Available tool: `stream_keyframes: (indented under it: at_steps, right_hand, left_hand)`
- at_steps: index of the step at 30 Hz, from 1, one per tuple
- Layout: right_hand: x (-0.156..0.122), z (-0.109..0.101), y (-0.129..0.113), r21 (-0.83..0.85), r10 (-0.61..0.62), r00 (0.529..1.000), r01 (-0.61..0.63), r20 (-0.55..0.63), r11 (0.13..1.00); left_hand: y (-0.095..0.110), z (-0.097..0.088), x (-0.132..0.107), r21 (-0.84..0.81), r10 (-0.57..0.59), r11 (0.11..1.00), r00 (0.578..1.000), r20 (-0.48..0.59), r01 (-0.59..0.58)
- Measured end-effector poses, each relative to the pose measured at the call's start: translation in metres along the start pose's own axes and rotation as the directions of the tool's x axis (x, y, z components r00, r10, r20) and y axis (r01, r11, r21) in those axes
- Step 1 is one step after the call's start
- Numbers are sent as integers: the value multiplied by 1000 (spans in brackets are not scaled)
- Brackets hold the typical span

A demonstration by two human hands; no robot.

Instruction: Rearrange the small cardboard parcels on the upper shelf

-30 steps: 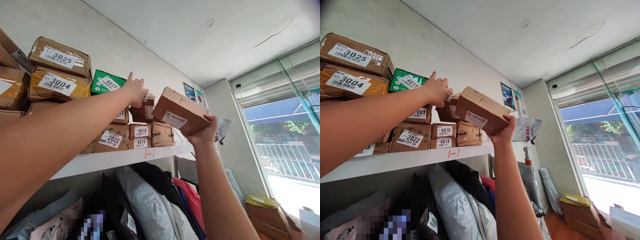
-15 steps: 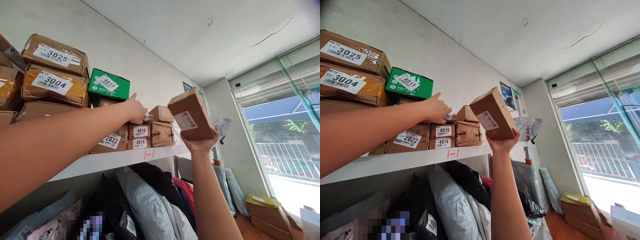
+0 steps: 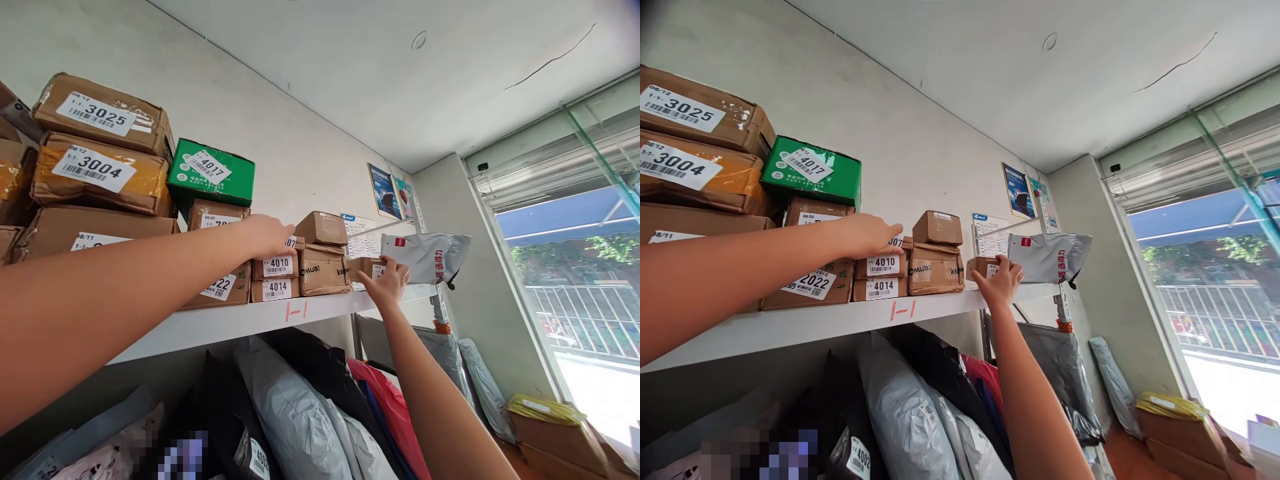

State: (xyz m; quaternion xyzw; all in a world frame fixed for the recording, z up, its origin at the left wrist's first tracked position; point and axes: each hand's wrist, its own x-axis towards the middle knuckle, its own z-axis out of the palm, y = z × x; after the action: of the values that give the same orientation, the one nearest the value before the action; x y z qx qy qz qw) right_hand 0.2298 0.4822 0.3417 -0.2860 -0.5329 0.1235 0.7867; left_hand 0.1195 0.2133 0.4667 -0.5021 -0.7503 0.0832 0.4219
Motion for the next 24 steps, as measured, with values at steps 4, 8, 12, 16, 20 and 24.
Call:
stream_keyframes:
  at_steps: [4, 8, 12, 16, 20, 24]
  right_hand:
    - [-14, 7, -8, -105, 3, 1000, -1, 21, 995]
    - [-48, 15, -54, 54, -213, 959, 207, 184, 977]
    - [-67, 17, -86, 55, -50, 927, 32, 371, 998]
    - [-66, 11, -89, -6, 29, 878, -29, 478, 1000]
    - [-66, 7, -92, -56, 23, 877, 4, 479, 998]
    - [-62, 8, -90, -32, 33, 874, -20, 485, 999]
  left_hand:
    - [6, -2, -4, 26, -50, 998, 997, 52, 49]
    - [12, -4, -4, 12, -97, 995, 993, 70, 96]
    - [16, -6, -2, 47, -108, 993, 988, 106, 104]
    - [14, -6, 1, 19, -75, 997, 990, 120, 73]
    - [8, -4, 4, -11, -63, 998, 993, 104, 64]
    - [6, -3, 9, -42, -63, 997, 991, 118, 68]
